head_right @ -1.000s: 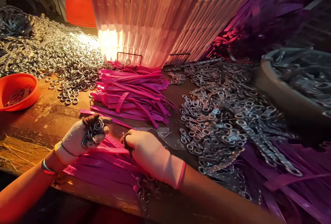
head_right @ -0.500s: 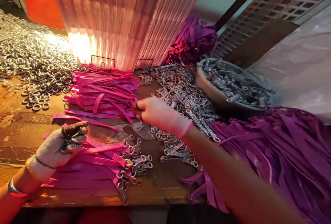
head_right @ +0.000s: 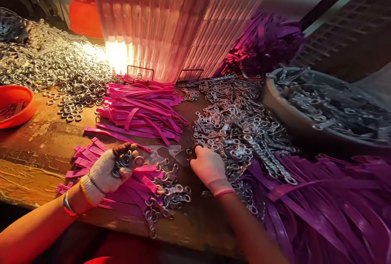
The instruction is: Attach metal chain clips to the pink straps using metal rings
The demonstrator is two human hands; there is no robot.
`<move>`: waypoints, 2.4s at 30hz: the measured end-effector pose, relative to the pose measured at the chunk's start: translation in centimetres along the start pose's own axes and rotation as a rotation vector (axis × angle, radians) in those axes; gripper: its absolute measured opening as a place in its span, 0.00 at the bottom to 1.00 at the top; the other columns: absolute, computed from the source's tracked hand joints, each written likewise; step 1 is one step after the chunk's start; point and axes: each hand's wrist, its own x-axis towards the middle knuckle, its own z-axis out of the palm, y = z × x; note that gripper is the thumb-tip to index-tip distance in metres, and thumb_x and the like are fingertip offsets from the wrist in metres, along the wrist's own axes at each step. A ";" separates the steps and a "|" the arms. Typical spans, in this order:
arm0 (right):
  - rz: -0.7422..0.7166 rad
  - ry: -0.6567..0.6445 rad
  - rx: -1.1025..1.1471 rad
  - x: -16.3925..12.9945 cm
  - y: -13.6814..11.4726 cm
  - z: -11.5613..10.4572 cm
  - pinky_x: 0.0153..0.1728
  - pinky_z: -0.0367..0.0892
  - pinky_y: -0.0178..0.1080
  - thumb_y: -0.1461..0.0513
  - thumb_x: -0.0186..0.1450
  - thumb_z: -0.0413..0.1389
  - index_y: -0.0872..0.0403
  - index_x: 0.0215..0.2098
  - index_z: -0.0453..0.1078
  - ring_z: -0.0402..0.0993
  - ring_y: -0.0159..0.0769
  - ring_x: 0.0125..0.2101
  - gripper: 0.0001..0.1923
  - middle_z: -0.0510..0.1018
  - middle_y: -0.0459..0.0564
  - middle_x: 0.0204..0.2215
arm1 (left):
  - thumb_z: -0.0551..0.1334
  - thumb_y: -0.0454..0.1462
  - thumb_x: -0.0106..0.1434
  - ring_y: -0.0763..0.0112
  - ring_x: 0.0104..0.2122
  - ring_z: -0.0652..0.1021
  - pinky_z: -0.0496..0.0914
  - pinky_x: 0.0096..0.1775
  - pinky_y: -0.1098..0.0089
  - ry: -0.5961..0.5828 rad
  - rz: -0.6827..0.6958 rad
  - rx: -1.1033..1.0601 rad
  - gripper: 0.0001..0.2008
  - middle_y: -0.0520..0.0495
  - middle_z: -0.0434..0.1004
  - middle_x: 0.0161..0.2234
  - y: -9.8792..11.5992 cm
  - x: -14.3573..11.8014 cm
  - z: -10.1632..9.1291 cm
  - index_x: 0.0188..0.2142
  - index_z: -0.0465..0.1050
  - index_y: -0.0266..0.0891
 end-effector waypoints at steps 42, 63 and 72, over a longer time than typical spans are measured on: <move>-0.628 0.579 0.574 -8.1 -9.8 -1.6 0.26 0.53 0.38 0.64 0.60 0.49 0.54 0.24 0.68 0.65 0.36 0.23 0.08 0.73 0.51 0.21 | 0.64 0.44 0.58 0.82 0.12 0.55 0.51 0.12 0.78 -0.098 0.020 0.732 0.14 0.57 0.59 0.16 -0.9 -1.2 0.7 0.26 0.64 0.38; -0.293 0.202 0.819 -5.2 -7.3 0.1 0.33 0.64 0.37 0.67 0.60 0.48 0.55 0.41 0.74 0.73 0.39 0.32 0.15 0.80 0.53 0.32 | 0.54 0.33 0.65 0.59 0.36 0.79 0.72 0.36 0.64 0.056 0.556 2.589 0.11 0.37 0.77 0.39 1.7 4.9 3.6 0.40 0.76 0.33; -0.539 0.228 0.621 -7.4 -8.7 -2.0 0.37 0.63 0.38 0.73 0.56 0.52 0.56 0.38 0.73 0.71 0.39 0.36 0.15 0.77 0.53 0.35 | 0.62 0.51 0.60 0.81 0.12 0.57 0.52 0.14 0.78 0.001 0.089 1.281 0.18 0.58 0.61 0.18 1.7 -1.3 1.7 0.36 0.71 0.38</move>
